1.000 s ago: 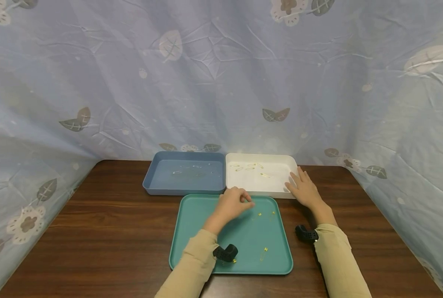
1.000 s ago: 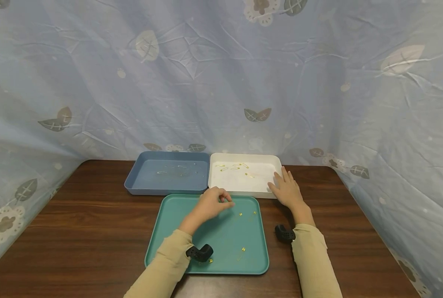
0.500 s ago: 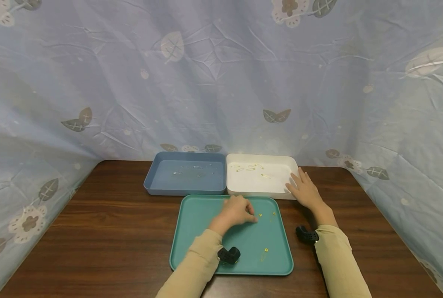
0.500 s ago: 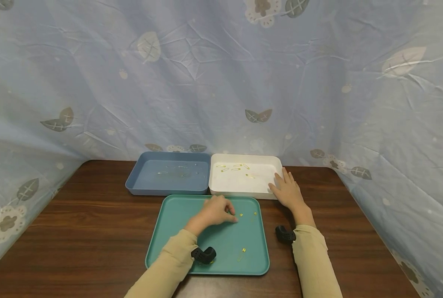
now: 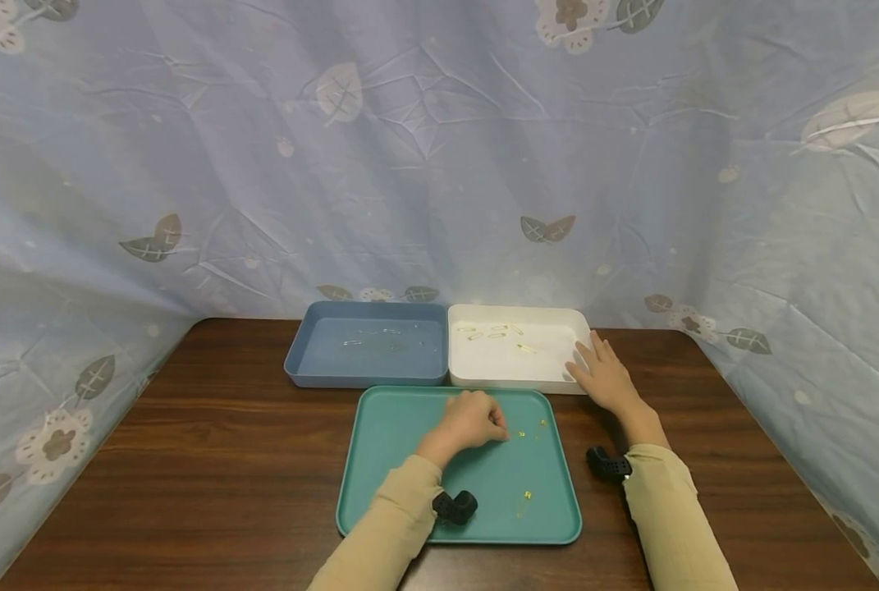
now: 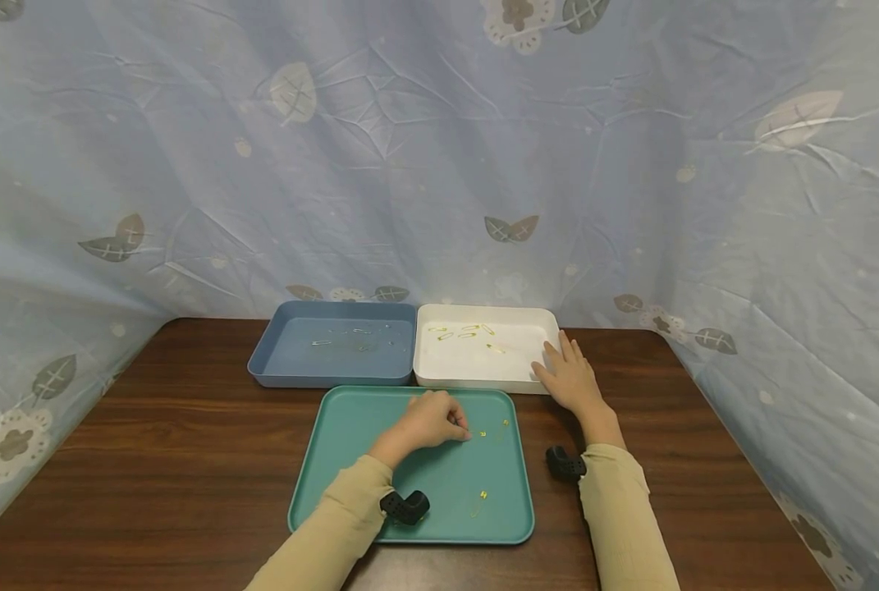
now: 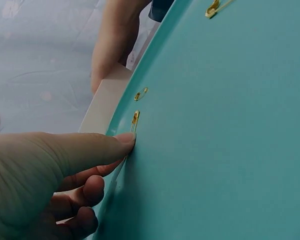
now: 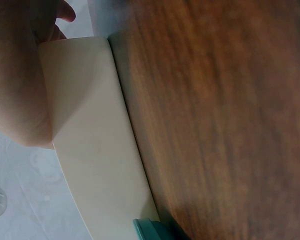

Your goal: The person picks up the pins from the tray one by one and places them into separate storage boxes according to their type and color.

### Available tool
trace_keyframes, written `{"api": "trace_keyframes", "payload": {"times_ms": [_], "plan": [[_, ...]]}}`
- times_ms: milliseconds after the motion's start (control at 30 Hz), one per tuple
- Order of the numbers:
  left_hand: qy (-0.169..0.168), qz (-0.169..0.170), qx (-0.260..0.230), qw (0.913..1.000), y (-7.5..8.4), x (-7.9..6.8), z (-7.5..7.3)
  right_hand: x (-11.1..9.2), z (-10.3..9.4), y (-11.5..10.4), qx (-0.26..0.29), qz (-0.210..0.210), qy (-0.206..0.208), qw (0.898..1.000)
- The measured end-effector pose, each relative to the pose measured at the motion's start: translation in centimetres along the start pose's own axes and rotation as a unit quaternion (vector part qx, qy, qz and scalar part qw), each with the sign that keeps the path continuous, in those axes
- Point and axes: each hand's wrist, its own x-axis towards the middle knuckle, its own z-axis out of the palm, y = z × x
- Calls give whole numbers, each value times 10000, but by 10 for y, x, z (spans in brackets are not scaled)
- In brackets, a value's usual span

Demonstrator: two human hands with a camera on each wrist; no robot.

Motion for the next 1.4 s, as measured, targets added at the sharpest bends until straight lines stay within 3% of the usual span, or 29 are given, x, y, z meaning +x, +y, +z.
{"api": "trace_keyframes", "payload": {"times_ms": [533, 933, 1400], "plan": [[-51, 179, 196, 9996, 0, 3, -5, -1, -1, -1, -61, 9, 6, 10000], [252, 390, 579, 9972, 5, 14, -31, -1, -2, -2, -35, 26, -24, 10000], [367, 492, 971, 9934, 10, 34, -59, -1, -2, -4, 5, 61, -19, 10000]]}}
